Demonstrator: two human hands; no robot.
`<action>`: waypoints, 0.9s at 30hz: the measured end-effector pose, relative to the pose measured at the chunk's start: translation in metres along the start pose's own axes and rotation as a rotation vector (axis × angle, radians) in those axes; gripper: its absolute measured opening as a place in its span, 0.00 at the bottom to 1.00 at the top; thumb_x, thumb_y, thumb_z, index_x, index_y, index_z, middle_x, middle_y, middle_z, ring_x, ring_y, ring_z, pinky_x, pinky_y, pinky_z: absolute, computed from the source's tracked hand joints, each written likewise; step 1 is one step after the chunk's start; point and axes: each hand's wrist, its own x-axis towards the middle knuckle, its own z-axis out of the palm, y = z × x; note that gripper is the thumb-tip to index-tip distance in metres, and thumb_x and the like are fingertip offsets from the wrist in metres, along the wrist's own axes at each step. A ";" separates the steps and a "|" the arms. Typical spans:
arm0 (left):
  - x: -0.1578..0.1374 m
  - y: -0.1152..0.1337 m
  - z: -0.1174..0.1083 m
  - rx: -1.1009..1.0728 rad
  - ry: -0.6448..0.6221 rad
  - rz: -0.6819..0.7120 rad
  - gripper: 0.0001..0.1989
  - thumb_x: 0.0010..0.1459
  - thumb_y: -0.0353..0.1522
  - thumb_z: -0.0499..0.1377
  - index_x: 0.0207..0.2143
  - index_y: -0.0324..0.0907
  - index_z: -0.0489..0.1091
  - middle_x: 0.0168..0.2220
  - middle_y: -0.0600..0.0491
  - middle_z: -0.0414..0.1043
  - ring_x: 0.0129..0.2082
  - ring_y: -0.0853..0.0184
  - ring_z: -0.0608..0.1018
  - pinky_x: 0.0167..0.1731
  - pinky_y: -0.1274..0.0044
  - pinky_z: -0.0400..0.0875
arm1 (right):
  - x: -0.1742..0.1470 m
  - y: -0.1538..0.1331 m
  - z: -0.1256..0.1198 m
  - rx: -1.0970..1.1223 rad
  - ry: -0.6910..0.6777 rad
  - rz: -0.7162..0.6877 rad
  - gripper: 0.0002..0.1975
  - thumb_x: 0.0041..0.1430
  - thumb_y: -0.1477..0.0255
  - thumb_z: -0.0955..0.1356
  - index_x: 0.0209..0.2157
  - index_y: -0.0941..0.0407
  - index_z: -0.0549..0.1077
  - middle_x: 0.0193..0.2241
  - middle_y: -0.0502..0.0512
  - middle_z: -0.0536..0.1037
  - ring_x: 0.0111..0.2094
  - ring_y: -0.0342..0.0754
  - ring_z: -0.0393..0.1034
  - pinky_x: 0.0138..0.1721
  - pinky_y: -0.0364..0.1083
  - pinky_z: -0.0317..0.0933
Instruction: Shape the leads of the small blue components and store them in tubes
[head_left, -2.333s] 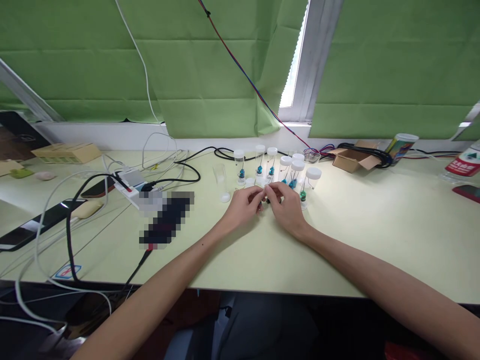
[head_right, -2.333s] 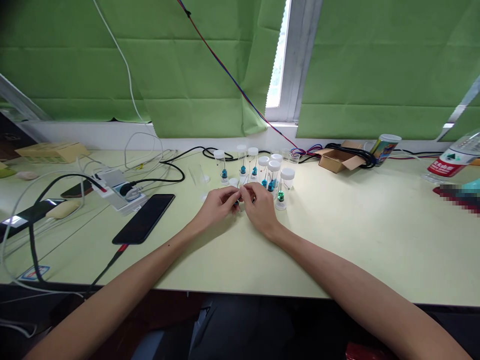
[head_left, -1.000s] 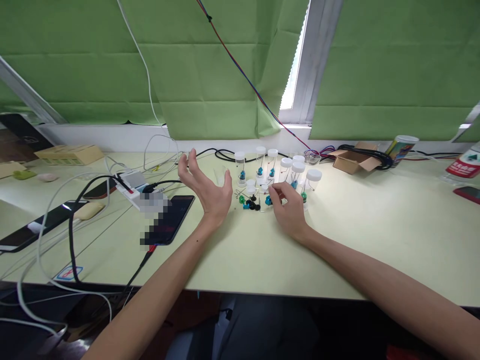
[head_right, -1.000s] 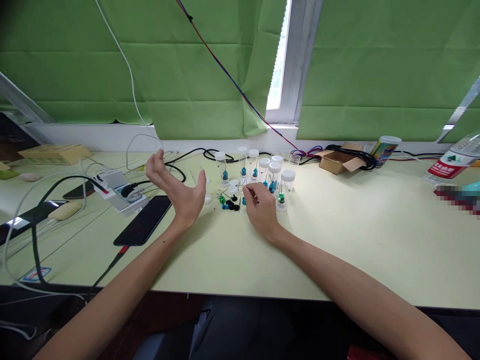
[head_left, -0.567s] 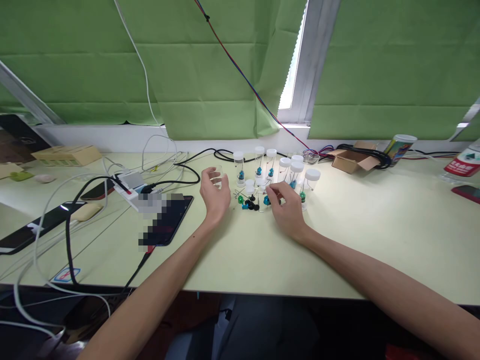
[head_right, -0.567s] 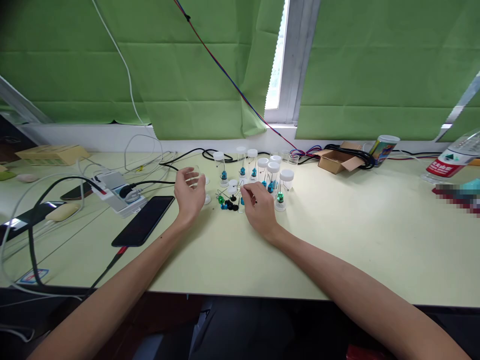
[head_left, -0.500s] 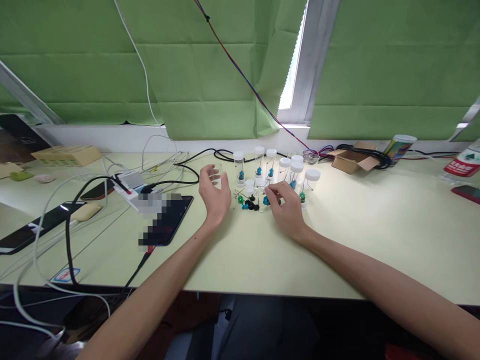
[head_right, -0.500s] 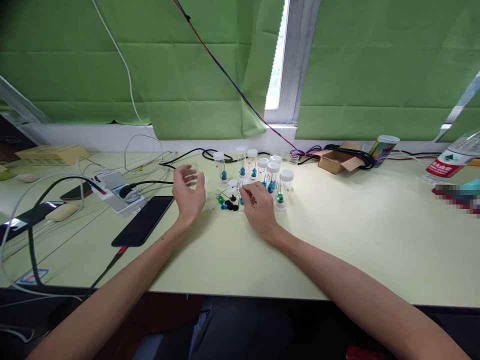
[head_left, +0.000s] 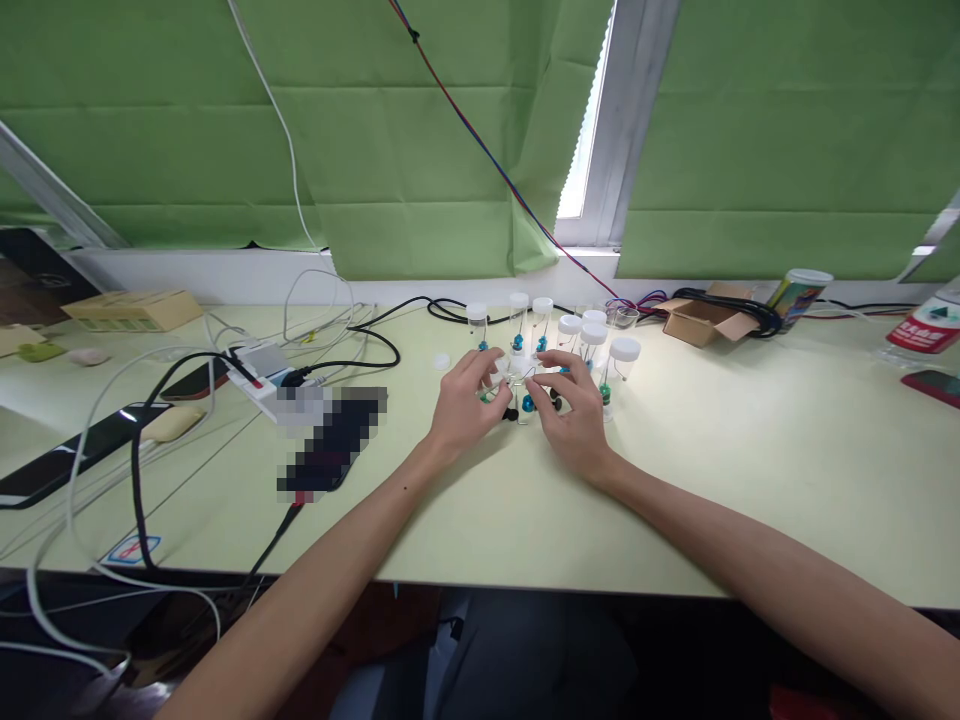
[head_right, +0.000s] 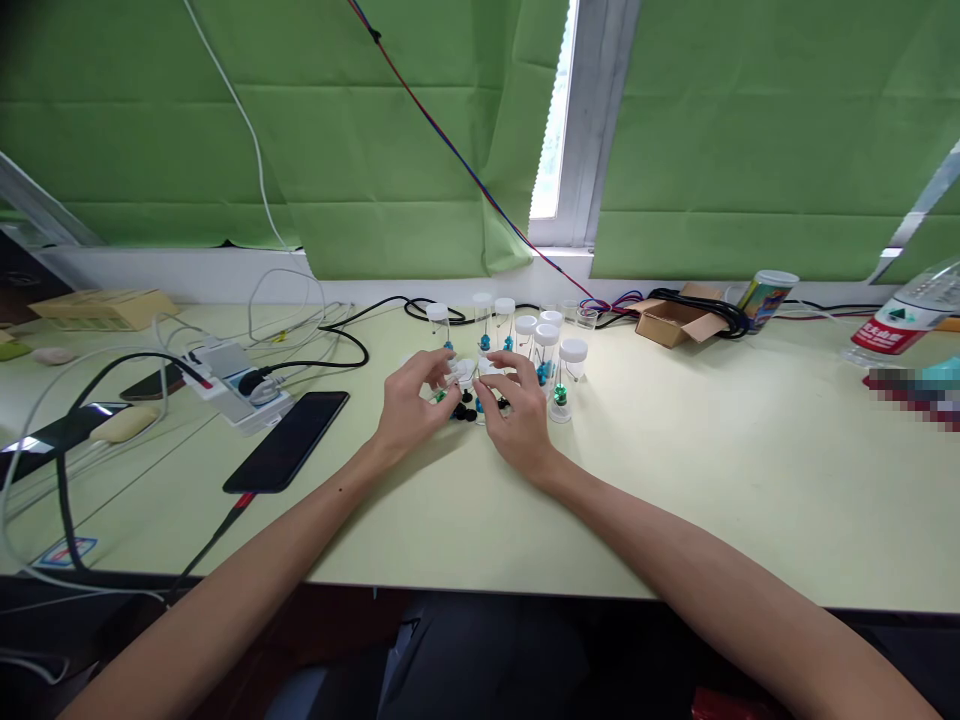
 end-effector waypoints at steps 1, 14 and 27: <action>-0.001 -0.001 0.001 0.004 -0.029 0.012 0.18 0.53 0.28 0.58 0.48 0.43 0.71 0.34 0.52 0.71 0.29 0.68 0.70 0.36 0.75 0.69 | 0.000 0.000 0.000 -0.006 -0.001 -0.003 0.09 0.66 0.70 0.65 0.33 0.53 0.75 0.46 0.61 0.75 0.50 0.54 0.71 0.47 0.55 0.69; -0.005 -0.006 0.003 0.068 -0.227 0.111 0.17 0.56 0.28 0.56 0.49 0.43 0.72 0.35 0.51 0.70 0.31 0.68 0.72 0.33 0.76 0.68 | 0.003 0.003 0.000 -0.010 0.112 -0.030 0.08 0.67 0.73 0.64 0.31 0.54 0.71 0.37 0.58 0.74 0.41 0.50 0.72 0.39 0.51 0.69; -0.006 -0.001 0.001 0.066 -0.338 0.149 0.18 0.56 0.27 0.56 0.50 0.43 0.72 0.36 0.51 0.72 0.32 0.67 0.74 0.35 0.76 0.69 | 0.003 0.008 0.002 0.079 0.181 -0.002 0.06 0.68 0.73 0.64 0.34 0.53 0.68 0.36 0.56 0.71 0.40 0.48 0.70 0.33 0.47 0.70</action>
